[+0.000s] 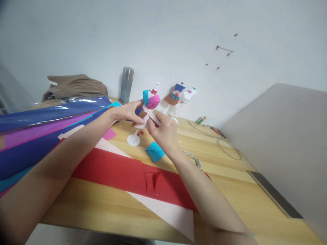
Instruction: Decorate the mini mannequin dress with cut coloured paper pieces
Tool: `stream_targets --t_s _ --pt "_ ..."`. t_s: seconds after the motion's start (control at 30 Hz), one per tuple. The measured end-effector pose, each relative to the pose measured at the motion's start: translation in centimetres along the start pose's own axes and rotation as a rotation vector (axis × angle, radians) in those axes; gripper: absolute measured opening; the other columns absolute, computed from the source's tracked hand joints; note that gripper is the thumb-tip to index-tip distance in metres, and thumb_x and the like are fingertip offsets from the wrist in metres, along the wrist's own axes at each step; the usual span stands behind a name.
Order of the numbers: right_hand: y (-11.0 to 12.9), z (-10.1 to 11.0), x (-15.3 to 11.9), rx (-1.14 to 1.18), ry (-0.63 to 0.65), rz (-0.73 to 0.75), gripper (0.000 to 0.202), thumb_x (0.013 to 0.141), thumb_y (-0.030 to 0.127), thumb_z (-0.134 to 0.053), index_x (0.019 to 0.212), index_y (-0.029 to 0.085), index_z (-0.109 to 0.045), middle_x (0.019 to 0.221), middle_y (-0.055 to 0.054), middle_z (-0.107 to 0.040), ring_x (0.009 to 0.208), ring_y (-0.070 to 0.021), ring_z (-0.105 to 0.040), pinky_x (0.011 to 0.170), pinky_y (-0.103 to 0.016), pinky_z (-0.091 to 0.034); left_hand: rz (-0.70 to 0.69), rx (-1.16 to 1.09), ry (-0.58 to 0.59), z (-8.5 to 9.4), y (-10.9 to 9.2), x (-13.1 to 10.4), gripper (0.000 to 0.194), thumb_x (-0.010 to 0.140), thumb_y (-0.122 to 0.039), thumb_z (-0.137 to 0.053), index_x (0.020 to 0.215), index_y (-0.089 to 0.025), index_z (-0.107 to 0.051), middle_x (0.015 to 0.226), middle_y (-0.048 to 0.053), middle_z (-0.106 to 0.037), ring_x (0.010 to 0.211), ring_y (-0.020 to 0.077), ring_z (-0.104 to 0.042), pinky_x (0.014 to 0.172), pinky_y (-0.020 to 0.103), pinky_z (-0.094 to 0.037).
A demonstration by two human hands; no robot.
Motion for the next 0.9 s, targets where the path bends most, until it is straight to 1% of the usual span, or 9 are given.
stream_targets --t_s 0.13,0.23,0.3,0.4,0.5,0.57,0.73,0.9 --pt "-0.2 -0.2 -0.1 -0.003 -0.048 0.032 0.030 0.076 0.028 -0.057 0.058 0.024 -0.033 0.053 0.005 -0.036 0.054 -0.0124 -0.034 0.056 -0.030 -0.027 0.010 0.051 -0.063 -0.2 0.0 0.1 0.068 0.062 -0.025 -0.071 0.129 -0.017 -0.060 0.117 0.007 -0.071 0.116 0.0253 -0.062 0.097 0.031 -0.051" --pt "-0.4 -0.2 -0.1 0.045 -0.060 -0.008 0.030 0.075 0.032 -0.058 0.057 0.023 -0.036 0.052 0.005 -0.036 0.053 -0.0115 -0.034 0.054 -0.029 -0.027 0.001 0.072 -0.072 -0.3 0.0 0.1 0.067 0.063 -0.023 -0.070 0.128 -0.015 -0.060 0.116 0.008 -0.071 0.113 0.0240 -0.063 0.094 0.029 -0.052" --pt "-0.7 -0.3 0.0 0.117 -0.028 -0.068 0.029 0.073 0.035 -0.059 0.056 0.023 -0.039 0.052 0.005 -0.039 0.054 -0.0113 -0.036 0.053 -0.029 -0.028 0.010 0.076 -0.072 -0.3 0.0 0.0 0.065 0.063 -0.023 -0.071 0.126 -0.015 -0.060 0.114 0.008 -0.071 0.110 0.0235 -0.064 0.092 0.029 -0.053" --pt "-1.0 -0.4 0.3 0.292 0.057 -0.185 0.027 0.069 0.038 -0.064 0.056 0.022 -0.046 0.052 0.004 -0.044 0.052 -0.0106 -0.037 0.051 -0.027 -0.028 0.034 0.072 -0.079 -0.2 0.1 -0.1 0.063 0.062 -0.023 -0.071 0.124 -0.016 -0.061 0.113 0.008 -0.071 0.104 0.0226 -0.065 0.087 0.029 -0.053" --pt "-1.4 -0.6 0.6 0.496 0.145 -0.301 0.027 0.066 0.040 -0.069 0.057 0.022 -0.050 0.047 0.006 -0.044 0.046 -0.0090 -0.035 0.048 -0.026 -0.027 0.040 0.065 -0.081 -0.2 0.1 -0.1 0.060 0.062 -0.023 -0.072 0.121 -0.014 -0.061 0.105 0.007 -0.072 0.101 0.0227 -0.066 0.085 0.029 -0.053" --pt "-1.6 -0.5 0.7 0.581 0.166 -0.346 0.028 0.065 0.039 -0.071 0.057 0.021 -0.052 0.044 0.006 -0.044 0.044 -0.0083 -0.034 0.047 -0.026 -0.026 0.026 0.053 -0.075 -0.1 0.1 -0.2 0.060 0.063 -0.023 -0.071 0.121 -0.012 -0.060 0.105 0.007 -0.072 0.101 0.0234 -0.065 0.085 0.031 -0.053" --pt "-1.9 -0.1 1.1 0.664 0.169 -0.356 0.028 0.066 0.039 -0.073 0.056 0.020 -0.055 0.044 0.006 -0.043 0.046 -0.0078 -0.034 0.048 -0.026 -0.023 -0.003 0.023 -0.064 0.0 -0.1 -0.3 0.063 0.064 -0.024 -0.072 0.124 -0.009 -0.058 0.118 0.011 -0.069 0.108 0.0251 -0.062 0.091 0.032 -0.051" --pt "-1.2 0.4 1.1 0.630 0.147 -0.322 0.024 0.069 0.038 -0.069 0.058 0.020 -0.058 0.046 0.006 -0.041 0.045 -0.0086 -0.034 0.048 -0.027 -0.024 0.022 -0.028 -0.067 0.1 0.0 -0.1 0.069 0.059 -0.028 -0.078 0.124 -0.011 -0.061 0.114 0.011 -0.072 0.111 0.0272 -0.063 0.092 0.032 -0.053"
Point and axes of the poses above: each hand's wrist, its own x-axis towards the middle knuckle, its own z-axis out of the back of the hand, y = z × x, the point moved 3 cm from there along x, towards the middle knuckle
